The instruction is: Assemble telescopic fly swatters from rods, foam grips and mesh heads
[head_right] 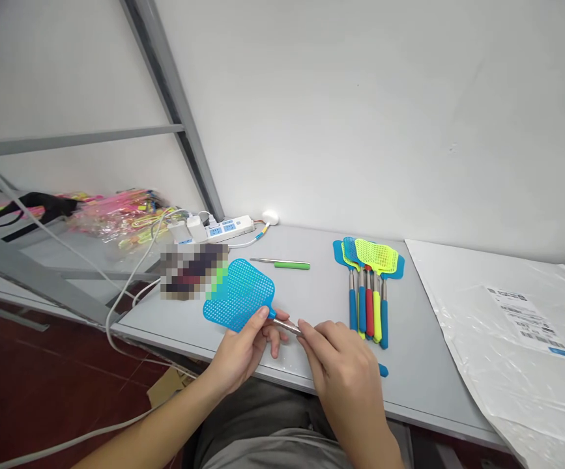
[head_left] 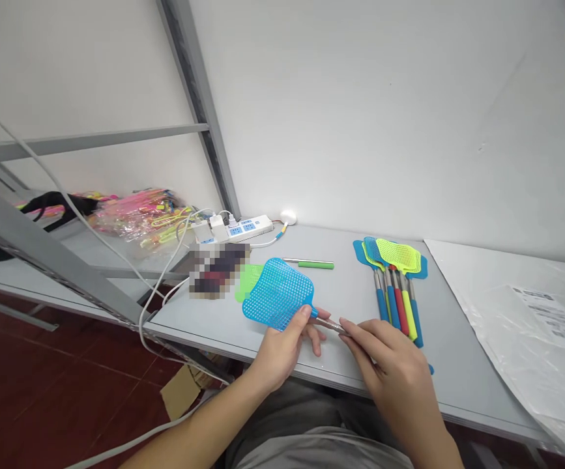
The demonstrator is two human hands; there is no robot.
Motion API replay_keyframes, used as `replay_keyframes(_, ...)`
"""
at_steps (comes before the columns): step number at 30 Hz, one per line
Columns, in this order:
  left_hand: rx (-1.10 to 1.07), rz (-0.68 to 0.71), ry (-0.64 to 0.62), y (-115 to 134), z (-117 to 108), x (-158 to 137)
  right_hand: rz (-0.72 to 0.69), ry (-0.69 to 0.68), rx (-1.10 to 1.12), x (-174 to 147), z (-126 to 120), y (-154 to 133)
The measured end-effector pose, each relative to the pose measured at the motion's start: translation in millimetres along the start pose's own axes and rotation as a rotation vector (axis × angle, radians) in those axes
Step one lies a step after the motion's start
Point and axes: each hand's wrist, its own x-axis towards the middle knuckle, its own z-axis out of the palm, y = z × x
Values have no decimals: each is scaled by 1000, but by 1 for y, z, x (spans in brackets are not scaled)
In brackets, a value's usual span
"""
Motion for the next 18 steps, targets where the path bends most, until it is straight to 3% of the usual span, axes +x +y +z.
replay_keyframes(5,19,-19,-33,2,-1,-1,24,-54,17,4,-3,5)
replay_keyframes(13,119,43,-41,-1,-2,-1,-70,-96,-122,16,-6,-2)
replay_keyframes(18,138,51,-18,-2,-2,-3,-100,-108,-99,21,-1,-3)
